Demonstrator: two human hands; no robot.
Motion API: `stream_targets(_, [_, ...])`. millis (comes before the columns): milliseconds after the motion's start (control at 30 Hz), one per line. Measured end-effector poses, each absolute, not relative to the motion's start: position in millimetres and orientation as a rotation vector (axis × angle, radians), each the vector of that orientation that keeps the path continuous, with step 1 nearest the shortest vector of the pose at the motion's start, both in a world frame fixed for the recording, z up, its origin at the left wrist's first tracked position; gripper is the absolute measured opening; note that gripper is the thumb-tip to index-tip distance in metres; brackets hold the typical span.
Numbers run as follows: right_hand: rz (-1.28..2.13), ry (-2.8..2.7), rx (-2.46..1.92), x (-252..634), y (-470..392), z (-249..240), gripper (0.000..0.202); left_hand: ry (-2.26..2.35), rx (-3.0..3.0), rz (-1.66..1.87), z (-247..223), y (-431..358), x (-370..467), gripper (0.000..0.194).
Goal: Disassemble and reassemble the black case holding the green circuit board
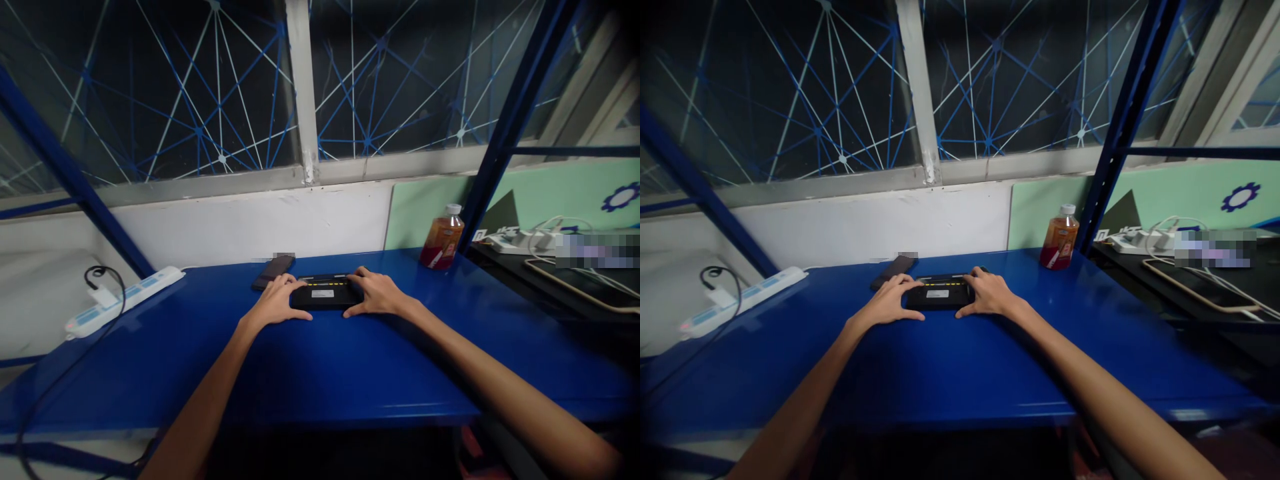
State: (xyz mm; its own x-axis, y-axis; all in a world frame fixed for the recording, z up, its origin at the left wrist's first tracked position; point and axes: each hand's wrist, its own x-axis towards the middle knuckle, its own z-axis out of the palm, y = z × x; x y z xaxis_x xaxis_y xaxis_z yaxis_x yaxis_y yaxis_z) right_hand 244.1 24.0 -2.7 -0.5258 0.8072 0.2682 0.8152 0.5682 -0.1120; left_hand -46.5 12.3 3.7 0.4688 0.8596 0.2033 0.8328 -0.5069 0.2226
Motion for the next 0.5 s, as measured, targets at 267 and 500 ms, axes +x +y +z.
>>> stream_targets(267, [0.072, -2.525, -1.330, 267, 29, 7, 0.094, 1.460, 2.685, 0.462, -4, 13, -40, 0.074])
stream_targets(500, [0.215, -2.514, -1.320, 279, 37, 9, 0.079, 1.406, 2.632, 0.468, -3, 17, -41, 0.067])
